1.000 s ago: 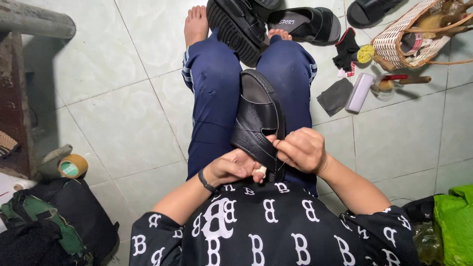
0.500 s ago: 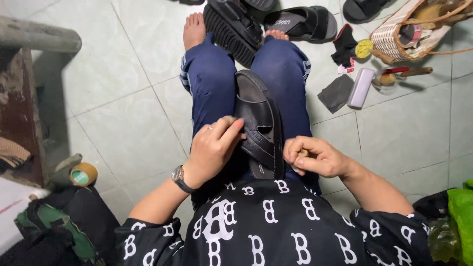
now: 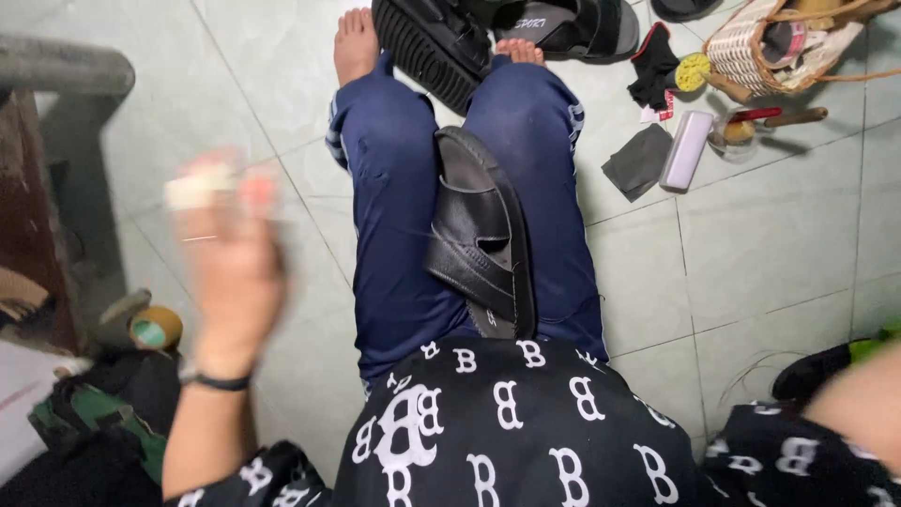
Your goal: Hand-stitching the upper strap of a black sandal to the sole using a needle and thread.
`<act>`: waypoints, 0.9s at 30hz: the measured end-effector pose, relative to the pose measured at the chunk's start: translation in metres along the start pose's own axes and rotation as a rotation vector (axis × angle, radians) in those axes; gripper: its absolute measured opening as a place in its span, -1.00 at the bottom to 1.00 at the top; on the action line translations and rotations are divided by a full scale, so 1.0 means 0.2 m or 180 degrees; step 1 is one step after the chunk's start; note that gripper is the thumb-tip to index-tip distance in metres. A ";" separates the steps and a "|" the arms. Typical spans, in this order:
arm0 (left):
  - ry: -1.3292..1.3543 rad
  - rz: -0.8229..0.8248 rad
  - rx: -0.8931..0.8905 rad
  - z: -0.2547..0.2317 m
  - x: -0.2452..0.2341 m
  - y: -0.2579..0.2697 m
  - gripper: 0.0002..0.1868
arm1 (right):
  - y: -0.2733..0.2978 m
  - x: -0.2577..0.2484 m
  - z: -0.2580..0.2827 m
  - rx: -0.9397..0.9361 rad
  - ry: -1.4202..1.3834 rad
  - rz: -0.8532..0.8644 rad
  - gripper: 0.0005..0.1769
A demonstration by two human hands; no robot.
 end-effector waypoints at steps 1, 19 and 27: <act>0.0824 0.0160 0.0377 -0.12 0.01 -0.04 -0.36 | -0.21 0.15 0.34 -0.0054 0.0040 0.0019 -0.66; 0.4797 0.1399 0.0039 -0.34 0.32 -0.28 -0.73 | -0.69 0.91 0.79 -0.1267 0.0224 0.0213 -0.63; 0.3606 0.1874 0.0831 -0.59 -0.04 -0.22 -0.76 | -0.80 0.67 0.99 -0.0888 -0.0859 0.0531 -0.55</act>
Point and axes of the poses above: each hand's wrist, its own y-axis away from the middle knuckle, its own x-axis out of the palm, z = x × y, the point moved 1 cm from there along -y, towards the middle knuckle
